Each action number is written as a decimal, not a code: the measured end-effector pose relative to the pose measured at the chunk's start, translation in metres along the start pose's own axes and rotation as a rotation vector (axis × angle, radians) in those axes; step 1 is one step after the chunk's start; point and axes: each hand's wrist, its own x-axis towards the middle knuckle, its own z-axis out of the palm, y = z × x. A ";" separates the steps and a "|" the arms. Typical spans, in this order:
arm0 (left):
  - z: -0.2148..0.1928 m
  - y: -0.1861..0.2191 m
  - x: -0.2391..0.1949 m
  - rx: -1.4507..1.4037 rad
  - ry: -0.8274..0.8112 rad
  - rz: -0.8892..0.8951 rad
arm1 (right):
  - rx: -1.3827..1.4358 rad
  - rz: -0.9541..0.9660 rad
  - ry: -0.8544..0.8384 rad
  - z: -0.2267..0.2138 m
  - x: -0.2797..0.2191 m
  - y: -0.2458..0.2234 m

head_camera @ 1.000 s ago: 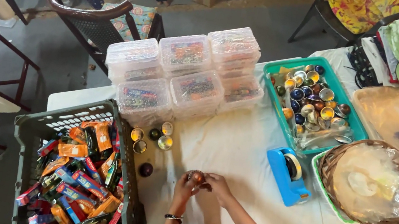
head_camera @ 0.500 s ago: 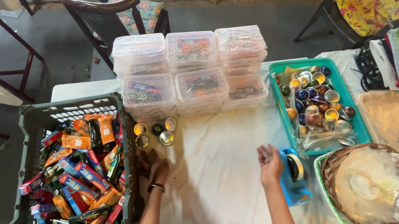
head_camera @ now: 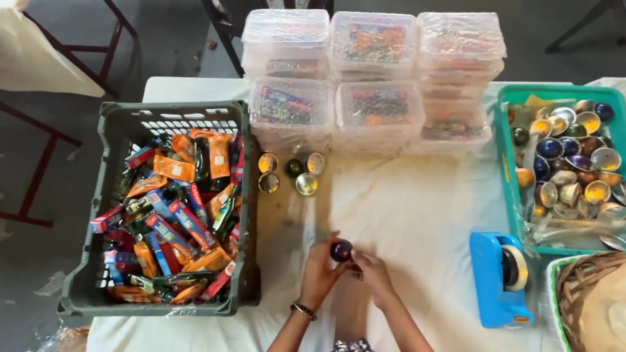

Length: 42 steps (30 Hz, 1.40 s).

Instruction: The person sits at a table and cleans the surface of snack packets using a cloth. They pick up packets from a crate, wipe them, and place them on the table. The person also handles small metal cups and plastic bags during the process.

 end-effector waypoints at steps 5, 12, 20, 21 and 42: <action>0.008 -0.017 0.010 -0.063 -0.044 0.035 | -0.056 -0.117 0.050 -0.037 0.031 0.002; 0.021 -0.121 0.095 0.281 0.160 -0.015 | 0.591 -0.549 0.445 -0.131 -0.022 -0.117; 0.017 -0.116 0.130 0.464 -0.071 -0.200 | 0.229 -0.204 0.432 -0.120 0.009 -0.016; 0.015 -0.113 0.126 0.384 -0.059 -0.252 | 0.220 -0.149 0.392 -0.107 0.009 -0.006; 0.004 -0.126 0.174 0.386 0.266 -0.072 | 0.549 -0.538 0.394 -0.102 -0.013 -0.159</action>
